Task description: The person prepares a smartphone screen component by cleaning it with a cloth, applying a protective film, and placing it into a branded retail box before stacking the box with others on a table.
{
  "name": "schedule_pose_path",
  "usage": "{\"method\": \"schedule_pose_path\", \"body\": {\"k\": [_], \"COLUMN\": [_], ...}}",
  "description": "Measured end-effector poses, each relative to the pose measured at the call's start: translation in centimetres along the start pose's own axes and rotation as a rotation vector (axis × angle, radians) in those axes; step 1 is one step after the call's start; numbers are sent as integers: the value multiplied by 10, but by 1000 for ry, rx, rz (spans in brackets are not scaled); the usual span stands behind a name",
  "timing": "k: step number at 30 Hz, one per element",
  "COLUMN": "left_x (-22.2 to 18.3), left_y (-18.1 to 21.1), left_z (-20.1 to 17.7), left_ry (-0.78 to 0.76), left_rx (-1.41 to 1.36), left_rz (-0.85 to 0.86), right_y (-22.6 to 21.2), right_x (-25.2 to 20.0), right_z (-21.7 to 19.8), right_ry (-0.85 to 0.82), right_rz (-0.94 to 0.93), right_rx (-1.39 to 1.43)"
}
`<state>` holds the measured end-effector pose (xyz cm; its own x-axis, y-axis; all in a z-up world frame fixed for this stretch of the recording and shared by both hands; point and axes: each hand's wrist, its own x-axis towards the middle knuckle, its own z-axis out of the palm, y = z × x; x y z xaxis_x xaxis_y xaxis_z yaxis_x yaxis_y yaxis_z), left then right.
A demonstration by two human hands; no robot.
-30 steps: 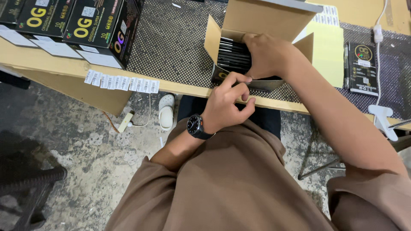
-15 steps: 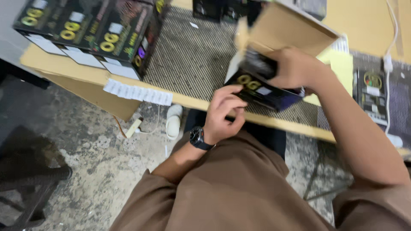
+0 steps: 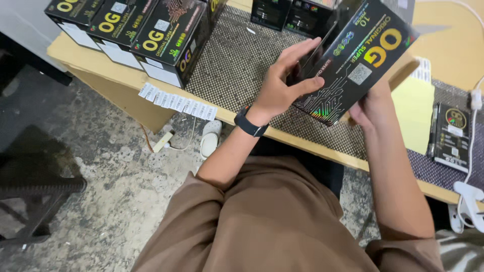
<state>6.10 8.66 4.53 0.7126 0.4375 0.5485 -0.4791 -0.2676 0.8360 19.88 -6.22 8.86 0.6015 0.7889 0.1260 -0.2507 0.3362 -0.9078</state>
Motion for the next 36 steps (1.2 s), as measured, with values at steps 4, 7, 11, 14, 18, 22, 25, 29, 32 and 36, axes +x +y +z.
{"method": "schedule_pose_path", "body": {"k": [4,7,11,14,18,22,25,29,32,36], "left_x": [3,7,6,1,-6,-9,-17,-12,-9,-15], "left_y": [1,-7,-30,-38,-20,-23,-49,-91,-45,-25], "left_z": [-8,-24,-70,-82,-82,-69,-64,-67,-76,-83], "left_ry": [-25,25,250,414,413,120,81,131,207,338], "left_rx": [-193,-198,-341,-433,-707,-699,-310,361,679,518], "left_rz": [6,-17,21,-56,-318,-396,-365,-286,-175,-41], "right_y": [6,13,12,-2,11,9,18,56,84,81], "right_x": [-11,-15,-21,-30,-25,-23,-10,21,37,45], "right_z": [2,-31,-102,-131,-163,-95,-69,-84,-100,-63], "right_ry": [42,85,277,486,438,455,489,362,276,231], "right_rz": [-40,5,41,77,150,306,405,453,486,497], "right_rx": [-13,132,259,60,111,-2,-126,-46,18,68]}}
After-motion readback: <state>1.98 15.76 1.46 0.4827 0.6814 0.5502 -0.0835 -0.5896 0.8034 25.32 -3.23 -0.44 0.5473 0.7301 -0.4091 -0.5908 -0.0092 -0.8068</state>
